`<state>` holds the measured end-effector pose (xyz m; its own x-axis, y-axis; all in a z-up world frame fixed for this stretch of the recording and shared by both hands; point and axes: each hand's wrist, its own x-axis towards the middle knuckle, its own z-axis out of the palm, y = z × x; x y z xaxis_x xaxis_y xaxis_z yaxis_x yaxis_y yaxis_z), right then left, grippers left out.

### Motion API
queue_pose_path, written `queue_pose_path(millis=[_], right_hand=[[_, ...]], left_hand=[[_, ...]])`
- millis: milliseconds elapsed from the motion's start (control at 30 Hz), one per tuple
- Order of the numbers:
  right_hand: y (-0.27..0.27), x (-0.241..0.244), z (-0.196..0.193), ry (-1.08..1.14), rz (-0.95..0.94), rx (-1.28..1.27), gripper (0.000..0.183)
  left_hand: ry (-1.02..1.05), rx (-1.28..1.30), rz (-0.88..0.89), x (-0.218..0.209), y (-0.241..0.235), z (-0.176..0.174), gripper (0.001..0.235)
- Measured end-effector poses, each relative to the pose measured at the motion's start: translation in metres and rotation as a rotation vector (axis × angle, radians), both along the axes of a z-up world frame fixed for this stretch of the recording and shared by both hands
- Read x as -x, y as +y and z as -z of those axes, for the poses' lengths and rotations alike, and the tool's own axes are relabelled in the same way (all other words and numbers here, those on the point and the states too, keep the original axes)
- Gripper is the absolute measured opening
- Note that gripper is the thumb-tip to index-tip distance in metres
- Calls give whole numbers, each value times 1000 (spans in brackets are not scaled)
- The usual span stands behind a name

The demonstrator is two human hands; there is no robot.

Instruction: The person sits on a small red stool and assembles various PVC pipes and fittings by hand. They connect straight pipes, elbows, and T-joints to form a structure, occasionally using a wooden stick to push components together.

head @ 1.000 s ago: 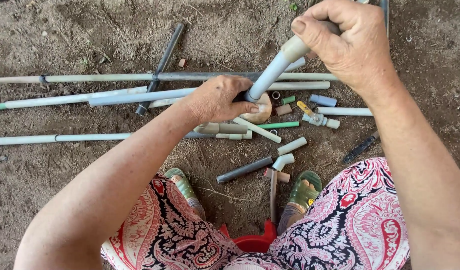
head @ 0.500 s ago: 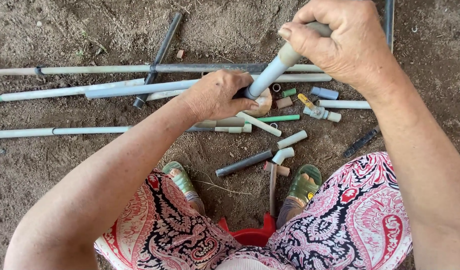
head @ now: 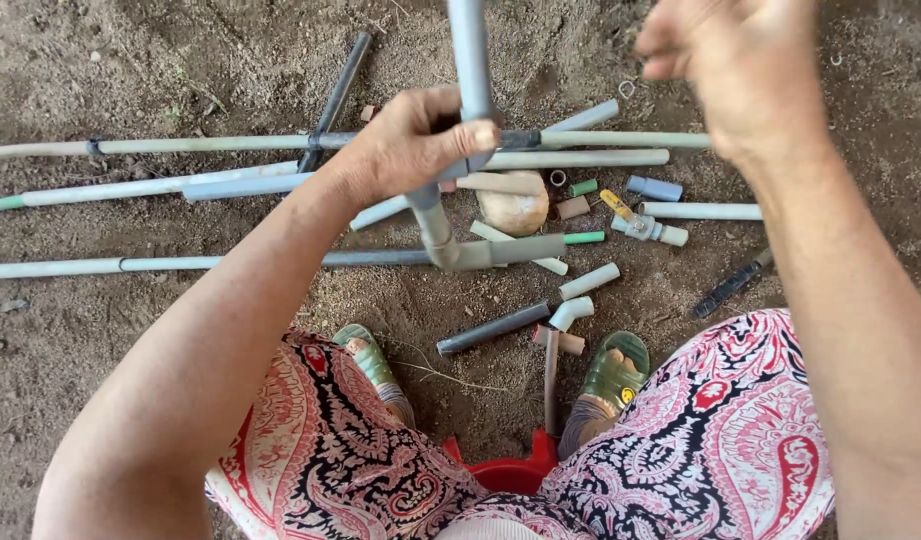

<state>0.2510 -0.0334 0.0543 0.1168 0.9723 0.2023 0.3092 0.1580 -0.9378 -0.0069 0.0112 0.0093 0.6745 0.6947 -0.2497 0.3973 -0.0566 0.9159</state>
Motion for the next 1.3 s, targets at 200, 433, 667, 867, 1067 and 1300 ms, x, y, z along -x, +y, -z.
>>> queue_pose_path(millis=[200, 433, 667, 867, 1067, 1300], right_hand=[[-14, 60, 12, -572, -332, 694, 64], [-14, 76, 22, -127, -530, 408, 68], [-12, 78, 20, -110, -304, 293, 29], [-15, 75, 23, -11, -424, 145, 28], [-20, 71, 34, 12, -437, 16, 27], [-27, 65, 25, -256, -324, -100, 28]], left_hand=[[-256, -135, -36, 4, -2, -6, 37], [-71, -312, -11, 1, -7, 1, 33], [161, -217, 11, -6, -16, -3, 45], [-95, -204, -20, -1, -14, 5, 53], [-132, -353, -50, -7, -15, 9, 62], [-144, -411, -19, -15, -17, 7, 59]])
